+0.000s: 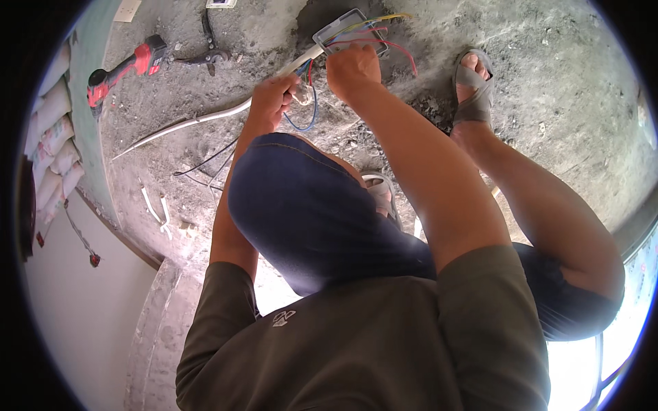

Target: Connecting and organizing electrical wires into a wall-mounted junction box.

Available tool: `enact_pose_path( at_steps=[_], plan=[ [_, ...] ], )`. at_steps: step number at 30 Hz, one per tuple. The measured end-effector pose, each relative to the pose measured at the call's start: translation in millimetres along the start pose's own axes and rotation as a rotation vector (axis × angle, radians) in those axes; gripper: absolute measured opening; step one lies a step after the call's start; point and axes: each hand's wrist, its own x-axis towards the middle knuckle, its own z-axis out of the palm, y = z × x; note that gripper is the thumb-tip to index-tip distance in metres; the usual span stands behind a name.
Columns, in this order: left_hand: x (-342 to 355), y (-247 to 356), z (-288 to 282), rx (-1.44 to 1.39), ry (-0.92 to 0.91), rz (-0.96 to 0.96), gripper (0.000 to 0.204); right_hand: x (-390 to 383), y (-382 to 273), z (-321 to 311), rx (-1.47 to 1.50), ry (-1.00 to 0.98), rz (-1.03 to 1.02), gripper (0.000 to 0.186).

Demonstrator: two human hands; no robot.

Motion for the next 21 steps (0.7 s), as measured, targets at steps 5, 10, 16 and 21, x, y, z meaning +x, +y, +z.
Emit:
enact_pose_path(
  at_steps=[5, 10, 16, 21],
  plan=[
    [2, -4, 15, 0.350, 0.168, 0.253, 0.019, 1, 2, 2, 0.018, 0.001, 0.017, 0.015],
    [8, -9, 20, 0.221, 0.146, 0.178, 0.019, 0, -3, 3, 0.030, -0.013, 0.024, 0.014],
    [20, -16, 32, 0.775, 0.400, 0.307, 0.026, -1, -1, -2, 0.039, -0.066, 0.056, 0.014],
    [12, -20, 28, 0.135, 0.208, 0.202, 0.017, -4, 0, -3, 0.059, -0.046, 0.026, 0.015]
  ],
)
